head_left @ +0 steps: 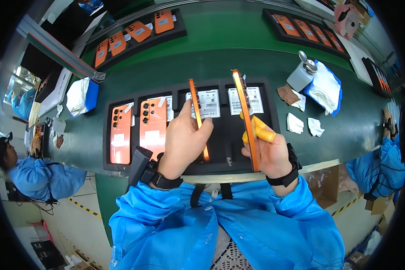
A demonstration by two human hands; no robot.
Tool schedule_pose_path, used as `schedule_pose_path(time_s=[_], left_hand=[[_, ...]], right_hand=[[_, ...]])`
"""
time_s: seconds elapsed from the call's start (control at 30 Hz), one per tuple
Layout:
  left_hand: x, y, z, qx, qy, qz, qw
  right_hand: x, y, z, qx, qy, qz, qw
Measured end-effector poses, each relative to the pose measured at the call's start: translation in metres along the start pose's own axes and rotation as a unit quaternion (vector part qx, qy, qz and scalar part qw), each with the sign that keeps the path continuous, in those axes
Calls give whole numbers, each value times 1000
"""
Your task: Cleaning the back of smartphones with a cloth and liquid.
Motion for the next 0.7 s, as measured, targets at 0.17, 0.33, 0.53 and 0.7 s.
schedule_pose_path(time_s=[0.17, 0.33, 0.53, 0.7], left_hand=[[4, 8, -10, 53, -13, 43, 998], [5, 10, -42, -156, 9, -18, 988], [-36, 38, -21, -355, -143, 79, 920], [-55, 52, -19, -249, -198, 126, 940]], right_hand=[[0, 0, -1, -4, 17, 30, 999], [-3, 5, -1, -8, 59, -39, 997], [-22, 3, -21, -135, 185, -59, 972], [-27, 1, -27, -215, 236, -41, 947]])
Point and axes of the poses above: each hand's wrist, its own x-axis towards the middle knuckle, its own y-axis out of the back of the hand, z = x × y, the point moved 7 cm from there along x, towards the middle knuckle, and after that the axes turned 2 degrees about -y, right-handed, at the moved point
